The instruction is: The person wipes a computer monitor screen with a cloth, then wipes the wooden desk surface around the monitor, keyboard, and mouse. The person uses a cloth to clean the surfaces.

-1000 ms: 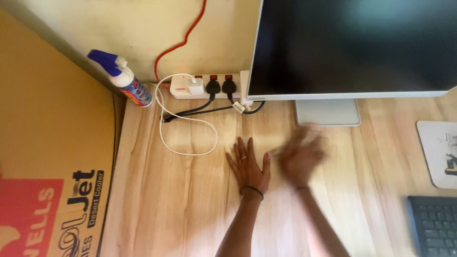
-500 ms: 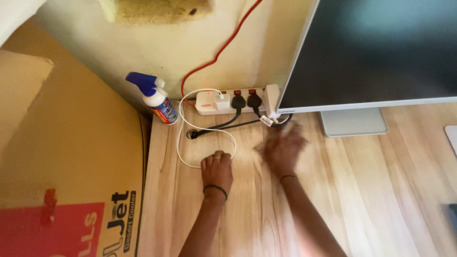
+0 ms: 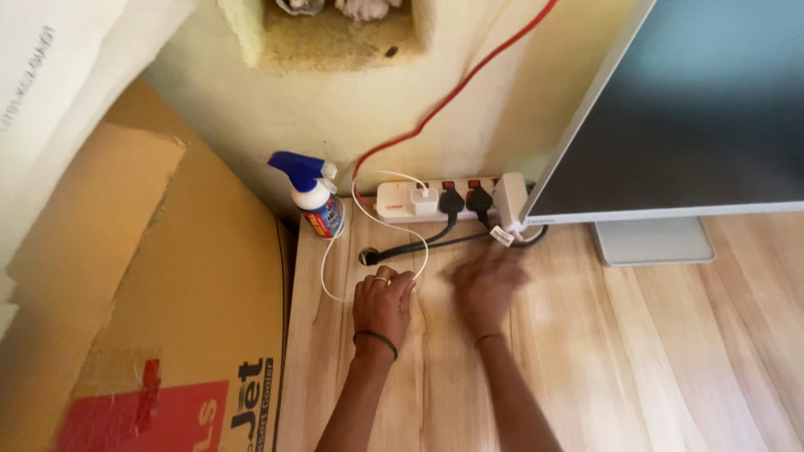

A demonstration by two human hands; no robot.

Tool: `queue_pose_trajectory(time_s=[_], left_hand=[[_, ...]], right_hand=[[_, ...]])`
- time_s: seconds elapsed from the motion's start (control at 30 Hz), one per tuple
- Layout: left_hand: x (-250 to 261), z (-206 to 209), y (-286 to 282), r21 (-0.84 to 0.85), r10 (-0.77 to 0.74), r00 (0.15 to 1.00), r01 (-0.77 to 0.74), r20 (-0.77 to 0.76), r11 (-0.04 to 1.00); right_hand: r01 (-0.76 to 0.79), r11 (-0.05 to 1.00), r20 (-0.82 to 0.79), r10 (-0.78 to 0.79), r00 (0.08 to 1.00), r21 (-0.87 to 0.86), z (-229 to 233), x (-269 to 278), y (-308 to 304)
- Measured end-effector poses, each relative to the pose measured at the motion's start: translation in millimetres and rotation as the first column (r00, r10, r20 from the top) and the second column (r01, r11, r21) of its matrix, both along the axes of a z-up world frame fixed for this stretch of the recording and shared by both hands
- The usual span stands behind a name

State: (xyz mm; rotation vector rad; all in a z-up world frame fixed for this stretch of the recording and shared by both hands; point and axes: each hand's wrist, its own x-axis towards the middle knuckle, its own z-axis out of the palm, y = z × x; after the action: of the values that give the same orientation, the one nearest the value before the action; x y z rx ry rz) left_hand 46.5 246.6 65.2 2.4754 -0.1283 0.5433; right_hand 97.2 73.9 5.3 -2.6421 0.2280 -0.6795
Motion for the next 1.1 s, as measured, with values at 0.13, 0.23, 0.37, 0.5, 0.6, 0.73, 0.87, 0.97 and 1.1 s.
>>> queue_pose_trajectory(time_s=[0.13,0.23,0.37,0.5,0.6,0.73,0.87,0.97,1.1], left_hand=[[5.9,4.8,0.4,-0.062,0.016,0.992,-0.009,0.124,0.998],[7.1,9.0,-0.1,-0.074,0.006,0.997,0.000,0.080,0.997],[6.3,12.5,-12.4,-0.146,-0.020,1.000,0.023,0.023,0.989],[5.6,14.7,-24.4,-0.165,-0.023,0.999,0.019,-0.024,0.986],[8.4,14.8,-33.8,-0.182,-0.027,0.998,0.015,-0.062,0.983],[15.3,15.2,-50.1,-0.169,-0.021,0.995,0.004,-0.099,0.986],[21.5,14.6,-64.4,-0.222,-0.041,0.992,0.013,-0.118,0.975],[28.4,13.9,-75.9,-0.243,-0.051,0.994,0.026,-0.099,0.970],[29.1,12.7,-87.8,-0.269,-0.044,0.981,-0.009,-0.189,0.963]], right_hand=[[-0.374,0.918,-0.111,0.362,0.926,-0.132,-19.1,-13.4,64.9],[-0.646,0.762,-0.164,0.632,0.758,-0.050,-28.3,-26.3,69.6],[-0.785,0.618,-0.041,0.784,0.619,-0.030,-24.6,-32.9,-20.0],[-0.240,0.956,0.100,0.259,0.961,-0.166,-11.8,-14.6,-92.2],[-0.036,0.965,0.234,0.099,0.967,-0.260,-9.7,-11.6,-72.6],[-0.502,0.865,-0.349,0.468,0.812,-0.007,-13.6,-71.6,8.7],[-0.763,0.646,-0.183,0.752,0.634,0.009,-15.5,-160.8,5.3],[-0.564,0.822,-0.177,0.568,0.804,0.080,-3.9,-148.4,-69.8],[-0.025,0.967,-0.097,0.000,0.995,-0.252,11.0,-104.2,-135.9]])
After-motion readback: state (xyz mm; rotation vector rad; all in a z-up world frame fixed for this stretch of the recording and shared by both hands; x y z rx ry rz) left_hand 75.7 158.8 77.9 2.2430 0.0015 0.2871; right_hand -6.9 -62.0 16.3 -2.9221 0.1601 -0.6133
